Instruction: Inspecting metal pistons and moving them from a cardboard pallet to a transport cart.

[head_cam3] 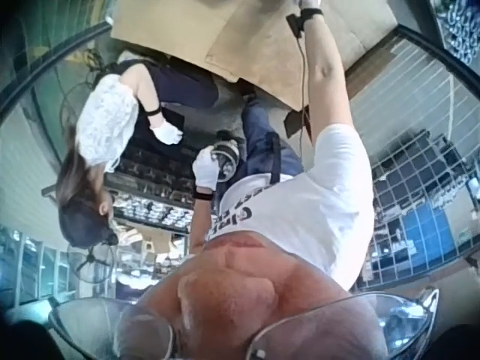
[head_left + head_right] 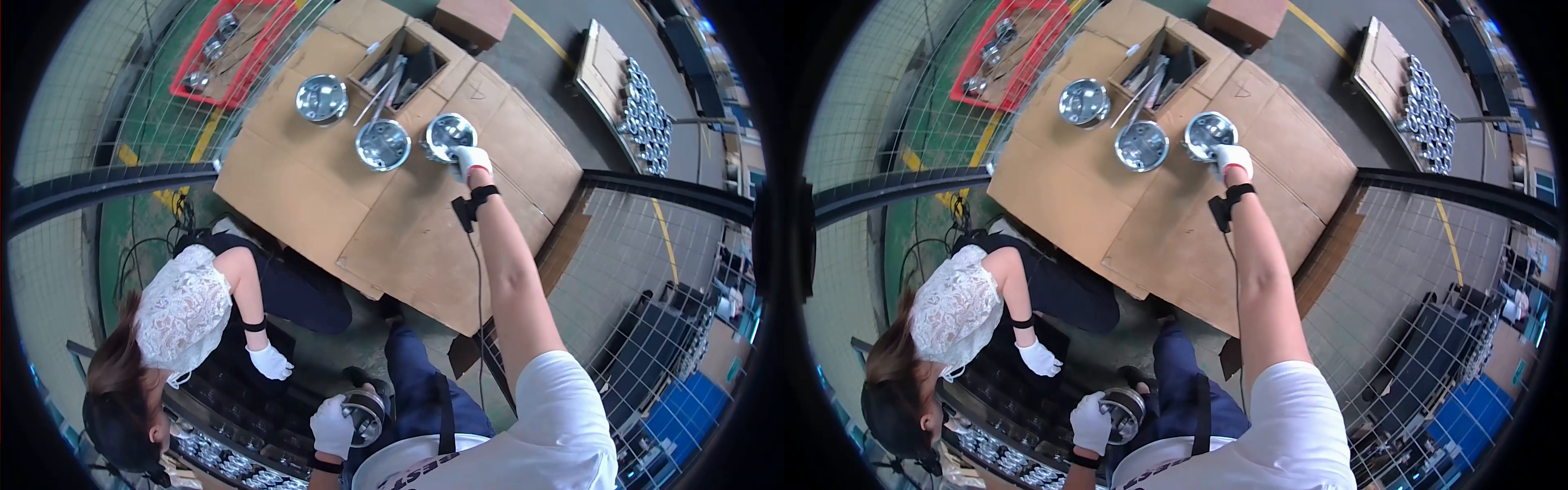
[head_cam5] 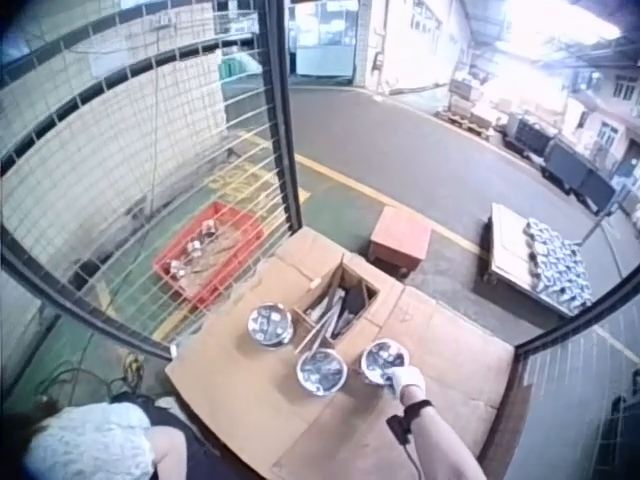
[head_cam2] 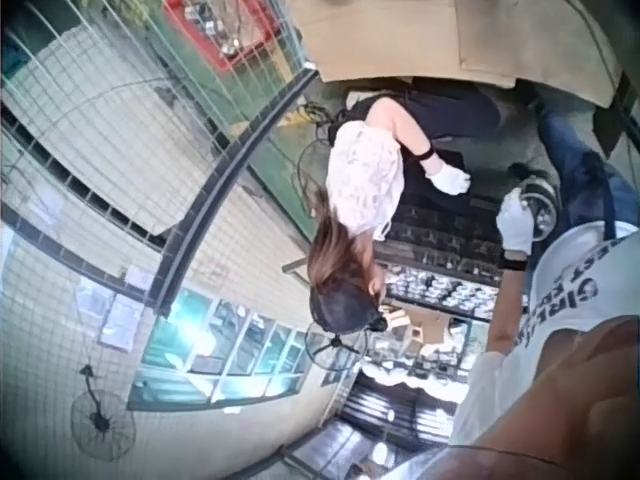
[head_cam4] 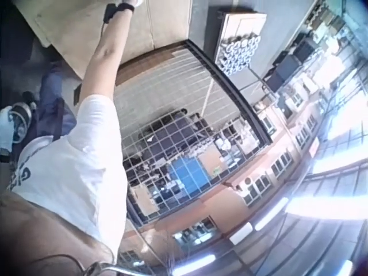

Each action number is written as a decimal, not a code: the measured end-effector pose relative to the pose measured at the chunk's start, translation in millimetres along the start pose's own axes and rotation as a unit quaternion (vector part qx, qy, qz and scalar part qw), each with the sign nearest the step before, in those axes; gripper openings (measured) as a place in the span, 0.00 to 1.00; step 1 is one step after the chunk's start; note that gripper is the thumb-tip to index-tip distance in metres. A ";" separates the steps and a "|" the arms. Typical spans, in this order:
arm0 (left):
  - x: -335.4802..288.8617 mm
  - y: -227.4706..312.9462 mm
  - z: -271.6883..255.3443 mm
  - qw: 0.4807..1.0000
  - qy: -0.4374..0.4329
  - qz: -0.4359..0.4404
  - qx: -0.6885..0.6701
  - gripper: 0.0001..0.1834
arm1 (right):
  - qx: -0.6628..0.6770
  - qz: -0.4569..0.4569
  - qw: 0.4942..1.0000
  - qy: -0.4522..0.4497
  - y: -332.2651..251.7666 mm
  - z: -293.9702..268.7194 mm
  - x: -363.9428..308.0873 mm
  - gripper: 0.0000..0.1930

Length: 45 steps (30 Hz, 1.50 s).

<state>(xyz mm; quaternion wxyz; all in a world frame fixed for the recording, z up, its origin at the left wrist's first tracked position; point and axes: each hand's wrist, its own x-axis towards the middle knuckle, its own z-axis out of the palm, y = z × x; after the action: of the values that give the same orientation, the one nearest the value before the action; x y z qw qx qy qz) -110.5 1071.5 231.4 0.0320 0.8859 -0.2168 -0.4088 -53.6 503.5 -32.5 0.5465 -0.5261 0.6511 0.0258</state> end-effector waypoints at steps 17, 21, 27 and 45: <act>-94.6 -61.6 1.3 0.979 0.108 -0.107 -0.138 0.13 | -0.175 -0.205 0.962 -0.051 120.9 -46.4 -126.2 0.05; -143.6 -89.0 18.9 0.950 0.184 -0.161 -0.196 0.14 | -0.127 -0.133 0.968 -0.172 150.9 -24.9 -225.3 0.09; -238.9 -146.0 37.3 0.854 0.272 -0.270 -0.353 0.18 | -0.300 -0.066 0.915 -0.260 150.9 38.4 -418.3 0.09; -474.1 -272.9 203.8 0.222 0.522 -0.268 -0.779 0.09 | -0.497 -0.302 0.547 -0.602 160.4 387.0 -879.2 0.08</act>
<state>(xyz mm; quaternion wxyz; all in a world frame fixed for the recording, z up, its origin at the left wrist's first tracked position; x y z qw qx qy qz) -434.2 1537.3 369.0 0.7010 0.4428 0.5243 0.1939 -35.7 1387.9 375.0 0.4372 -0.7405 -0.1442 0.4895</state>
